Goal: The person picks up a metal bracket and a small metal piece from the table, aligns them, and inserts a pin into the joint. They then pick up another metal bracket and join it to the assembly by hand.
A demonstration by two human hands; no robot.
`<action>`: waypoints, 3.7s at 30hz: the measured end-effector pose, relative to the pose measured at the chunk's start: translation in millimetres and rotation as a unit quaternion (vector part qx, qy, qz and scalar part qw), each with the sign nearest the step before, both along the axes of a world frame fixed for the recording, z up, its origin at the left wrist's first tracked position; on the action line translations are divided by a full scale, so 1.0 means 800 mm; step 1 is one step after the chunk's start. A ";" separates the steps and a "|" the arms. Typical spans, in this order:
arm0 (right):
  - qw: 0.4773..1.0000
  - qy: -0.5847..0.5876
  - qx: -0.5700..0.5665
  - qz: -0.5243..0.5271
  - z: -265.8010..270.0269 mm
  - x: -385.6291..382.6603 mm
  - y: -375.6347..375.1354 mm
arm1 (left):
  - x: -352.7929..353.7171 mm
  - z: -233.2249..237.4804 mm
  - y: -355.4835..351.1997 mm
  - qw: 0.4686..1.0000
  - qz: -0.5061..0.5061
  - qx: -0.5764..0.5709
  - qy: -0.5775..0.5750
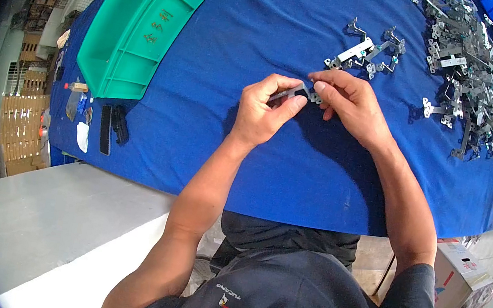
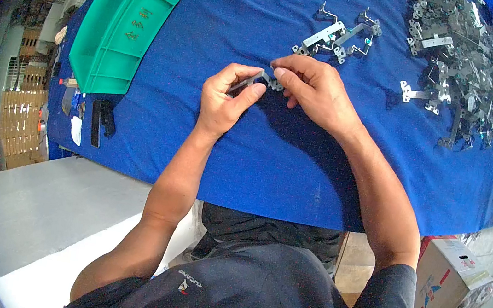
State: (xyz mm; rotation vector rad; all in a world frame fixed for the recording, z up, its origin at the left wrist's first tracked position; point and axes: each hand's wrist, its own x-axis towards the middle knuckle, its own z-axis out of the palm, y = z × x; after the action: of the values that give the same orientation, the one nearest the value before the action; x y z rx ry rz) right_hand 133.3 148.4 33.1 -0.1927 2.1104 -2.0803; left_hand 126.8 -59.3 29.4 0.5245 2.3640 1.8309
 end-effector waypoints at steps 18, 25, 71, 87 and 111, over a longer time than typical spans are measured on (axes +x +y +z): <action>0.997 -0.007 0.081 -0.014 0.010 0.005 -0.004 | -0.003 -0.002 0.003 0.993 0.051 0.103 -0.014; 0.996 0.013 0.093 -0.014 0.009 0.005 -0.004 | -0.003 -0.003 -0.001 0.996 0.029 0.078 -0.010; 0.998 -0.055 -0.036 0.016 0.011 -0.001 0.006 | 0.000 -0.004 0.001 0.999 0.026 0.030 0.011; 0.997 -0.003 0.019 -0.075 0.005 0.001 0.000 | 0.001 0.003 0.000 0.999 0.020 0.001 0.025; 0.996 0.002 0.088 -0.028 0.007 0.012 -0.011 | -0.005 0.004 -0.005 0.996 0.046 0.016 0.078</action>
State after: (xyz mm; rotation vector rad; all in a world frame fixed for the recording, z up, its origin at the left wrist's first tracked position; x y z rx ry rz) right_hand 142.7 139.6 38.7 -0.1155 2.3103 -1.9098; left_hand 122.8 -63.2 33.0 0.5914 2.5014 1.9372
